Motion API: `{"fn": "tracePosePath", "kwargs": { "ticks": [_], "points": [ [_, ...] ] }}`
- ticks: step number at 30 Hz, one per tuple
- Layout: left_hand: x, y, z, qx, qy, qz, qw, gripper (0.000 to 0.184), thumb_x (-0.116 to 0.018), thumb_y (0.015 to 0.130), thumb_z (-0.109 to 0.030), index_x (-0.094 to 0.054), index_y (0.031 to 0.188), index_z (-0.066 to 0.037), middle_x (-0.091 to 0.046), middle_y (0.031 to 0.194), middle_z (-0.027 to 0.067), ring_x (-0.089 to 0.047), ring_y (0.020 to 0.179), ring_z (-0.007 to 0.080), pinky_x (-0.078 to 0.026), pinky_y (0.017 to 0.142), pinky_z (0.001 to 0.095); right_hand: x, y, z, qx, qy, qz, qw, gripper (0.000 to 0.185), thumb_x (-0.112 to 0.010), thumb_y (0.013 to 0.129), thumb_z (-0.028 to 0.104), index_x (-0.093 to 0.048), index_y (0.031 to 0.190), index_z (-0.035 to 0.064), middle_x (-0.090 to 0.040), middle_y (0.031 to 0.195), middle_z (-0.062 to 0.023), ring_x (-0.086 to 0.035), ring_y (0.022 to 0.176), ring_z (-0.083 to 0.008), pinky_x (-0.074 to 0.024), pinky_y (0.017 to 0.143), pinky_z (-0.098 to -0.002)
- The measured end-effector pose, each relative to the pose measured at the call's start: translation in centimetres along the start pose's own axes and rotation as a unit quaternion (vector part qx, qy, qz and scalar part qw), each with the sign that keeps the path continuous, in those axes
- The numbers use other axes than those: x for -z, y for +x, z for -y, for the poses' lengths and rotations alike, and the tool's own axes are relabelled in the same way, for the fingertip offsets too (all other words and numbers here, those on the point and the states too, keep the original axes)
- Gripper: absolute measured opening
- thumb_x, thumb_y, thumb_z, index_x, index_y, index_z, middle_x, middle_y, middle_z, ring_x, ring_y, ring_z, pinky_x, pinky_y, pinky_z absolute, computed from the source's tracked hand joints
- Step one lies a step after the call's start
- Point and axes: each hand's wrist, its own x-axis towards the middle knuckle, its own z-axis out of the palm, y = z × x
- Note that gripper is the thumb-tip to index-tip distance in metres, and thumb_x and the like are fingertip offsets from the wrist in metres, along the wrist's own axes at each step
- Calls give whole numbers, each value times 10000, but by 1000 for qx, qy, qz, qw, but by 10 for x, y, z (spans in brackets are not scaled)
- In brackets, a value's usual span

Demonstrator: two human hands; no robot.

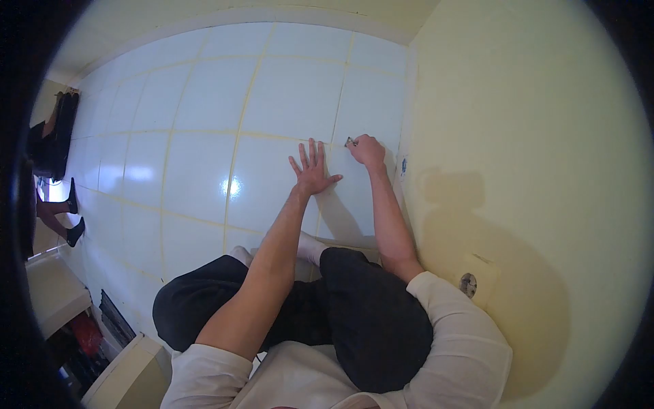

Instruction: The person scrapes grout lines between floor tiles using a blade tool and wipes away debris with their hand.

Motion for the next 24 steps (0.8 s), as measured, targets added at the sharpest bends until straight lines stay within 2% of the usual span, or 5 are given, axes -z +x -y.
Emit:
{"fn": "tracePosePath", "kwargs": {
  "ticks": [4,7,18,21,24],
  "points": [
    [1,-3,-3,1,-20,-13,1000,1267,-669,773,-712,81,1604,-117,182,1666,133,228,1501,408,132,1114,718,-14,1,6,-26,23,1,999,421,-631,880,502,-771,1014,127,-749,986,-139,-710,954,-333,-555,832,-447],
    [0,0,1,2,1,-5,1000,1283,-601,771,-792,115,1597,-121,212,1655,143,250,1489,420,123,1102,735,-6,-3,7,-33,38,5,999,417,-605,893,488,-772,992,119,-744,994,-162,-704,973,-357,-552,849,-467],
    [1,-1,0,5,1,-5,1000,1279,-609,770,-785,109,1599,-126,210,1658,135,246,1493,409,125,1106,729,-3,0,5,-33,43,23,998,429,-612,888,487,-772,1007,108,-742,999,-171,-708,967,-357,-556,842,-463],
    [-1,0,-1,1,-4,-8,1000,1280,-616,769,-779,107,1599,-127,208,1658,136,246,1493,410,124,1105,730,-15,0,11,-39,53,-27,997,442,-628,877,509,-772,976,103,-746,952,-158,-710,936,-346,-555,813,-453],
    [0,-1,-1,4,-3,-4,1000,1280,-622,769,-771,108,1599,-126,208,1658,136,247,1492,411,124,1105,731,-15,1,11,-44,58,-17,997,438,-633,874,510,-773,968,106,-748,948,-151,-711,936,-342,-556,812,-446]
  ]
}}
